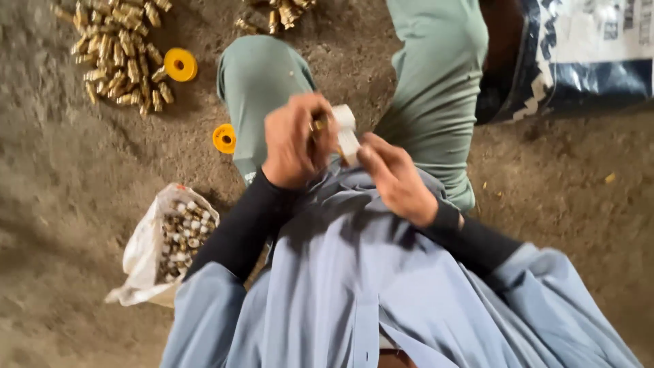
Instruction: Applying white teflon tape to the threads of brass plumbing fittings.
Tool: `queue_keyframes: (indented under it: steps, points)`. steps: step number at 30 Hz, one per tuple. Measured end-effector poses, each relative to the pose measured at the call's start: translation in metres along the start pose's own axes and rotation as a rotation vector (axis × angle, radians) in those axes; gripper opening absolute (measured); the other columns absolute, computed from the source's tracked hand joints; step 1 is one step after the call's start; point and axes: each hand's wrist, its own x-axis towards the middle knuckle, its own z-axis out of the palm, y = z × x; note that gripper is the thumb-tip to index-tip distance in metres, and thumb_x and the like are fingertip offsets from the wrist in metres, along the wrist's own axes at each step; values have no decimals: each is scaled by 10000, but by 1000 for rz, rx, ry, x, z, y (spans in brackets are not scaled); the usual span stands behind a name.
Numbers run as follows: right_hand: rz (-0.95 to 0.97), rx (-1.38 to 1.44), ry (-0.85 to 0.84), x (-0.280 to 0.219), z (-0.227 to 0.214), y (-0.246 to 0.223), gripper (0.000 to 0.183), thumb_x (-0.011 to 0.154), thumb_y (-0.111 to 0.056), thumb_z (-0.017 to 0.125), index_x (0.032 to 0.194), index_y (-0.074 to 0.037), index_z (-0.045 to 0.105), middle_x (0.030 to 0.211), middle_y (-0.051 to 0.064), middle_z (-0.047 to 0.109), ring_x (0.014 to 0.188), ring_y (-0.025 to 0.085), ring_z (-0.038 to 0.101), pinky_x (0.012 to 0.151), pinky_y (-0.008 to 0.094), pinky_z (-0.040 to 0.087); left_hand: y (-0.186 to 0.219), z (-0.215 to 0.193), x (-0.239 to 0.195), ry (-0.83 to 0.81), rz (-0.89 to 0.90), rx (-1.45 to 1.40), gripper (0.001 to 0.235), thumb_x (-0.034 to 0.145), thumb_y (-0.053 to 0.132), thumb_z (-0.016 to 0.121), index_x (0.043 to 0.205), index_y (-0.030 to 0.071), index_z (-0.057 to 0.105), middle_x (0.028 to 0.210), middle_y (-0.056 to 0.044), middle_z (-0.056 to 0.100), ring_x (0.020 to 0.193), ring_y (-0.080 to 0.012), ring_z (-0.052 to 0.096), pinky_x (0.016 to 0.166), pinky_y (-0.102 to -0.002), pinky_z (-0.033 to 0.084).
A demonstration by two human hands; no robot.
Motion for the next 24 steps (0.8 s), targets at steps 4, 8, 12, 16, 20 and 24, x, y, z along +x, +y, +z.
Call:
queue_keyframes:
  steps: [4,8,12,16,20,24]
  points:
    - [369,151,-30,36,-9,-79,201,1069,-40,518,1026,61,686,1388,145,559,1127,186,596,946,300,502,-3,6,-16,19,11,88,227,967,111,735,1109,88,559,881,-101,646,709,-308,650,619,-392,512]
    - [296,267,143,4,7,-9,226,1091,-94,469,1243,7,602,1332,119,605,1177,155,577,1037,284,481,8,3,-7,39,119,53,226,949,108,721,1095,91,549,880,-110,636,701,-313,648,631,-408,509]
    - [257,172,-80,37,-5,-90,262,1110,-141,516,1050,59,674,1344,142,582,1178,173,582,993,303,497,0,1,-20,92,11,105,216,985,106,721,1122,79,556,898,-114,644,719,-312,655,650,-406,521]
    - [113,78,47,44,-8,-79,362,1112,-238,428,1141,53,642,1370,89,553,1247,145,543,1057,282,432,6,13,-19,17,115,74,240,960,136,720,1110,64,547,898,-127,653,715,-317,652,640,-407,518]
    - [402,356,56,33,2,-33,359,1170,-246,433,1258,34,639,1087,4,628,994,77,515,907,245,451,7,14,-25,61,26,1,175,994,123,681,1089,59,549,875,-116,645,686,-284,651,643,-380,524]
    - [319,362,28,31,6,-38,372,1169,-253,391,1269,25,617,1112,-11,643,1056,66,557,971,229,466,13,24,-28,106,-66,-88,140,1044,127,633,1089,44,529,871,-110,621,678,-262,632,648,-359,512]
